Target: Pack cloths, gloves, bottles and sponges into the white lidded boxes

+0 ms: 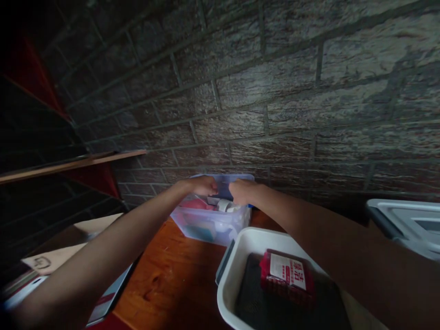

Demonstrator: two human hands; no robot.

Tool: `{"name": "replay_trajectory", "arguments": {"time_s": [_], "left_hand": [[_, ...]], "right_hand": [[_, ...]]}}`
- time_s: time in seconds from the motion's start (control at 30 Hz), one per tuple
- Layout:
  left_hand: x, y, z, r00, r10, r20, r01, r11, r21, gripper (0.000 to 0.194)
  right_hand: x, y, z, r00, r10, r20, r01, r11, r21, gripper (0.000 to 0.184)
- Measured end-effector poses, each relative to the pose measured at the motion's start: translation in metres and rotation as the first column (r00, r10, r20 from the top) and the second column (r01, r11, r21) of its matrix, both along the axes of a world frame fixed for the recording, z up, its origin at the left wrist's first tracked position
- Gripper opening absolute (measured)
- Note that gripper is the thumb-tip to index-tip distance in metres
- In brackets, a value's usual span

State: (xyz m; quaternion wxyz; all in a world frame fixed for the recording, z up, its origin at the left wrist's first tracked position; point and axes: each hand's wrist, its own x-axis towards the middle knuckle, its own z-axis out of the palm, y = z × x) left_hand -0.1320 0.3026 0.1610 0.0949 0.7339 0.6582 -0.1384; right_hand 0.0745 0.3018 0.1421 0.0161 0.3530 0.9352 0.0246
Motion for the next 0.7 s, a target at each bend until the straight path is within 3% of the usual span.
{"name": "replay_trajectory", "arguments": {"time_s": [0.27, 0.7], "left_hand": [[-0.04, -0.013, -0.008, 0.992, -0.013, -0.126, 0.019, 0.998, 0.052, 0.033], [-0.048, 0.004, -0.028, 0.976, 0.05, -0.211, -0.05, 0.999, 0.007, 0.035]], "right_hand": [[-0.002, -0.001, -0.001, 0.998, -0.017, 0.054, 0.02, 0.999, -0.049, 0.031], [-0.002, 0.0, -0.004, 0.996, -0.021, 0.081, 0.028, 0.997, -0.076, 0.032]]}}
